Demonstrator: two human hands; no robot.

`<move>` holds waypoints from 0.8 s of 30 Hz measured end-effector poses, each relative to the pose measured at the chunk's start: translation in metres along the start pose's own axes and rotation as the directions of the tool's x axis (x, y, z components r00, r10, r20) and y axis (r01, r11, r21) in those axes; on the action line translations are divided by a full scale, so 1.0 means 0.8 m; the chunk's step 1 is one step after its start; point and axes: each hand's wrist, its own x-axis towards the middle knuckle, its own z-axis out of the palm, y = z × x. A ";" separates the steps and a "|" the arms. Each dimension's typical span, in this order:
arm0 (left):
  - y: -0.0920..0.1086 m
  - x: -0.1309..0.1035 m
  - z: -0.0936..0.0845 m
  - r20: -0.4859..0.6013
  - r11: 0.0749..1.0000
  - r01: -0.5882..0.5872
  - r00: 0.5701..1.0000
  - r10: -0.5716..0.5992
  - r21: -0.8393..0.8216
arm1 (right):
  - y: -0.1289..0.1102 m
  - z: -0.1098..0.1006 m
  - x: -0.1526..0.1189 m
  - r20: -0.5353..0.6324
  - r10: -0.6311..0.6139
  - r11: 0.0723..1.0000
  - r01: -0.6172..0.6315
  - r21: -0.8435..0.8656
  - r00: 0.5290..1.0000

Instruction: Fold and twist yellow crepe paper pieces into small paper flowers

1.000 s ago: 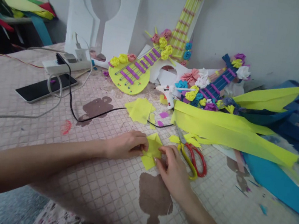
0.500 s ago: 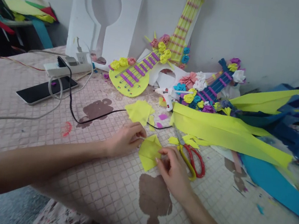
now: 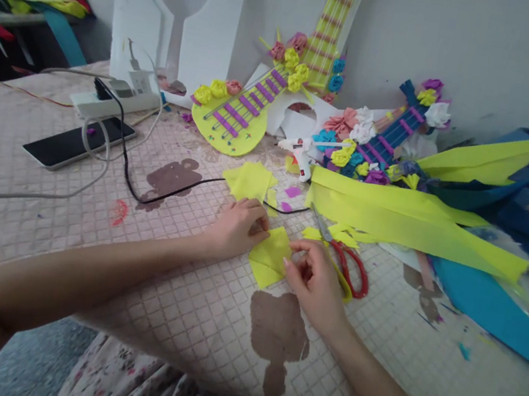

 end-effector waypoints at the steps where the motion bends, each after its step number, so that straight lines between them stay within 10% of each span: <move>1: -0.001 0.001 -0.002 0.014 0.998 0.003 1.000 -0.002 -0.068 | 0.001 -0.001 0.000 -0.018 0.038 0.998 -0.037 0.050 0.999; 15: 0.023 -0.009 -0.018 0.353 0.671 0.249 0.935 0.021 -0.699 | -0.003 -0.006 0.006 0.050 0.223 0.814 -0.214 0.539 0.974; 24: 0.008 -0.017 -0.027 0.609 0.599 0.485 0.793 0.005 -0.637 | -0.002 -0.010 0.003 0.028 0.292 0.717 -0.238 0.655 0.956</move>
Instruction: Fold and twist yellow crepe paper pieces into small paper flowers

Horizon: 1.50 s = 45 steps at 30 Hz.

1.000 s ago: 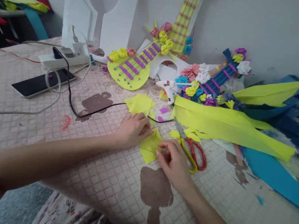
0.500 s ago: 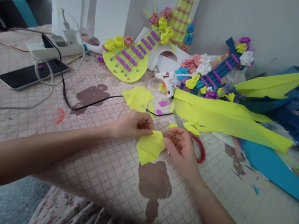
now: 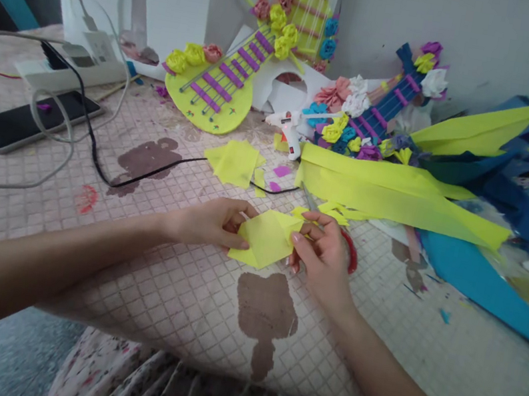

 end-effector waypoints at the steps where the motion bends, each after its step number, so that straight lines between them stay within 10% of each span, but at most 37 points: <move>1: -0.001 0.000 -0.004 -0.020 1.000 -0.002 1.000 0.002 0.015 | -0.001 0.000 0.000 0.011 -0.004 1.000 0.004 -0.013 1.000; 8: 0.008 -0.001 -0.032 -0.025 0.994 0.024 0.999 -0.021 0.109 | 0.005 -0.007 -0.004 0.181 -0.124 0.935 0.176 -0.307 0.976; 13: 0.007 -0.003 -0.036 0.028 0.995 0.024 0.999 -0.027 0.094 | 0.010 -0.008 -0.004 0.244 -0.335 0.591 0.405 -0.698 0.910; 20: 0.006 -0.004 -0.031 -0.023 0.980 -0.028 0.999 0.033 0.199 | 0.005 -0.006 -0.006 0.395 -0.419 0.359 0.549 -0.754 0.817; 29: 0.001 -0.004 -0.032 -0.073 0.923 -0.106 0.987 0.143 0.369 | 0.009 -0.009 -0.006 0.406 -0.328 0.414 0.516 -0.750 0.853; 35: 0.013 -0.011 -0.027 -0.291 0.699 -0.100 0.861 0.418 0.708 | 0.010 -0.011 -0.006 0.374 -0.337 0.484 0.500 -0.718 0.864; 45: 0.013 -0.013 -0.021 0.066 0.565 -0.252 0.942 0.329 0.786 | 0.008 -0.016 -0.001 0.489 -0.291 0.406 0.568 -0.715 0.823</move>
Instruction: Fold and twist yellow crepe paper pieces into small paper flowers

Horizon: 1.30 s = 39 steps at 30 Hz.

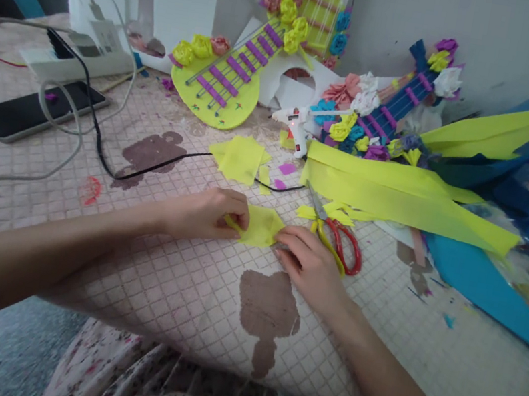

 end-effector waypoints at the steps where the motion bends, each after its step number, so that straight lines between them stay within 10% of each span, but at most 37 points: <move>1: -0.001 0.000 0.002 0.001 1.000 0.003 1.000 -0.003 -0.002 | 0.000 0.000 0.000 0.000 -0.013 1.000 0.013 -0.007 1.000; 26: -0.007 -0.001 -0.002 0.035 1.000 0.000 0.999 -0.001 0.024 | 0.010 -0.020 0.001 0.123 -0.256 0.957 0.269 -0.108 0.959; 39: -0.006 -0.001 -0.004 0.032 1.000 -0.003 0.999 0.002 0.029 | 0.009 -0.004 0.001 -0.011 -0.105 0.994 0.105 0.006 0.994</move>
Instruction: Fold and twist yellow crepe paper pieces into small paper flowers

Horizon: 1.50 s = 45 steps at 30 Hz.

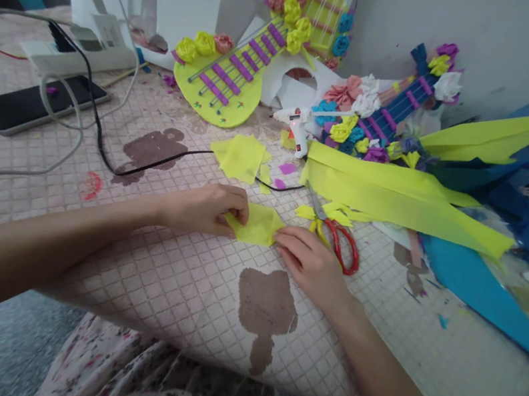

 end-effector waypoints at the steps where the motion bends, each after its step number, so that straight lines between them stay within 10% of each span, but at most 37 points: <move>1: 0.000 0.000 0.000 -0.008 1.000 0.005 1.000 -0.005 -0.001 | -0.001 0.002 0.001 0.008 -0.001 1.000 0.001 -0.017 1.000; 45: 0.015 -0.013 0.034 -0.289 0.986 0.164 0.943 -0.162 -0.016 | -0.019 0.005 0.017 0.100 0.378 0.912 -0.389 0.129 0.920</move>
